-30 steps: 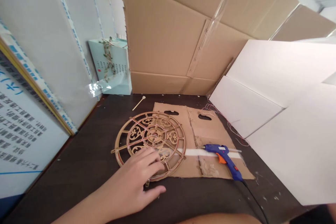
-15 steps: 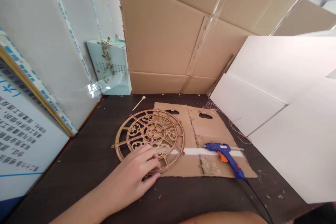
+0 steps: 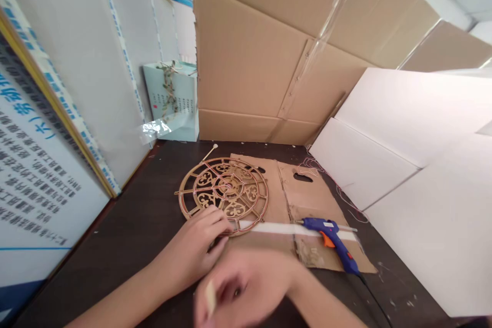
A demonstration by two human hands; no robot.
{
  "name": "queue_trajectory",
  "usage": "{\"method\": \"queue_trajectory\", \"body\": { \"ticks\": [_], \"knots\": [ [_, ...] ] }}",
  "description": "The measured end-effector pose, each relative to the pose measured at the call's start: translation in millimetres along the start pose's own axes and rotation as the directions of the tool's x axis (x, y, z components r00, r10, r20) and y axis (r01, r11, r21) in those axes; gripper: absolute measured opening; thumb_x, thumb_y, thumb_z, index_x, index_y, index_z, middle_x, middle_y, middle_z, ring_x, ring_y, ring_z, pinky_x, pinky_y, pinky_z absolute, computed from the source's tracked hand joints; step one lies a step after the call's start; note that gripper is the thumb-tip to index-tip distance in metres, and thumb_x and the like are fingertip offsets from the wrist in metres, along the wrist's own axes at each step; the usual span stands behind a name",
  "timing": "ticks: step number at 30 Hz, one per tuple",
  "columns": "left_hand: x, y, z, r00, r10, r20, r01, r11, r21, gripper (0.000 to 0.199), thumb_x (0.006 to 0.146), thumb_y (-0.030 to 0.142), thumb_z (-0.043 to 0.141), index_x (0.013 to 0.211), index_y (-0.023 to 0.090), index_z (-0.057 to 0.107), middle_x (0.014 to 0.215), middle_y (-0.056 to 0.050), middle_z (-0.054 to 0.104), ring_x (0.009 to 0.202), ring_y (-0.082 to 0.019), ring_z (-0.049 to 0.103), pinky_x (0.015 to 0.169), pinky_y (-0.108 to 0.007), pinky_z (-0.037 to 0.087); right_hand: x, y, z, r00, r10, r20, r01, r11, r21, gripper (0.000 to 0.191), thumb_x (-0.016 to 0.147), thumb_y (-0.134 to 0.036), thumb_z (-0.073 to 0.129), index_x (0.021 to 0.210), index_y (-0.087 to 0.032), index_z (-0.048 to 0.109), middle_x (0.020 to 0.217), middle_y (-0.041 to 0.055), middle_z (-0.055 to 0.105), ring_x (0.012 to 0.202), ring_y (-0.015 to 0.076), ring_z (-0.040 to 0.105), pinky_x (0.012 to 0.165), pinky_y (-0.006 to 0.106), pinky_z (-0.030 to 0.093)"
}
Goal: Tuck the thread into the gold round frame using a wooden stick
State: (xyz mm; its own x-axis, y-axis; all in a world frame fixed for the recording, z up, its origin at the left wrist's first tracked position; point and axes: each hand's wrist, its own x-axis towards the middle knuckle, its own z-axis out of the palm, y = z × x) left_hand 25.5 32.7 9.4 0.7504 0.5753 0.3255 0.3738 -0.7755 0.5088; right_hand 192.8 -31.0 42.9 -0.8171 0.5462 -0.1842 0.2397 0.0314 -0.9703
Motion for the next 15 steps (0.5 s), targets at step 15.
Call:
{"method": "queue_trajectory", "body": {
  "ticks": [15],
  "knots": [
    [-1.8, -3.4, 7.5, 0.998, 0.026, -0.048, -0.028, 0.999, -0.035, 0.022, 0.089, -0.002, 0.054, 0.089, 0.017, 0.065, 0.096, -0.004, 0.062, 0.098, -0.024, 0.054, 0.087, -0.044, 0.049, -25.4, 24.2, -43.7, 0.613, -0.257, -0.747, -0.152, 0.889, -0.431, 0.03, 0.105, -0.039, 0.055, 0.083, -0.02, 0.062, 0.076, 0.0006, 0.062, 0.067, 0.0141, 0.058, 0.06, 0.025, 0.044]
  ]
}}
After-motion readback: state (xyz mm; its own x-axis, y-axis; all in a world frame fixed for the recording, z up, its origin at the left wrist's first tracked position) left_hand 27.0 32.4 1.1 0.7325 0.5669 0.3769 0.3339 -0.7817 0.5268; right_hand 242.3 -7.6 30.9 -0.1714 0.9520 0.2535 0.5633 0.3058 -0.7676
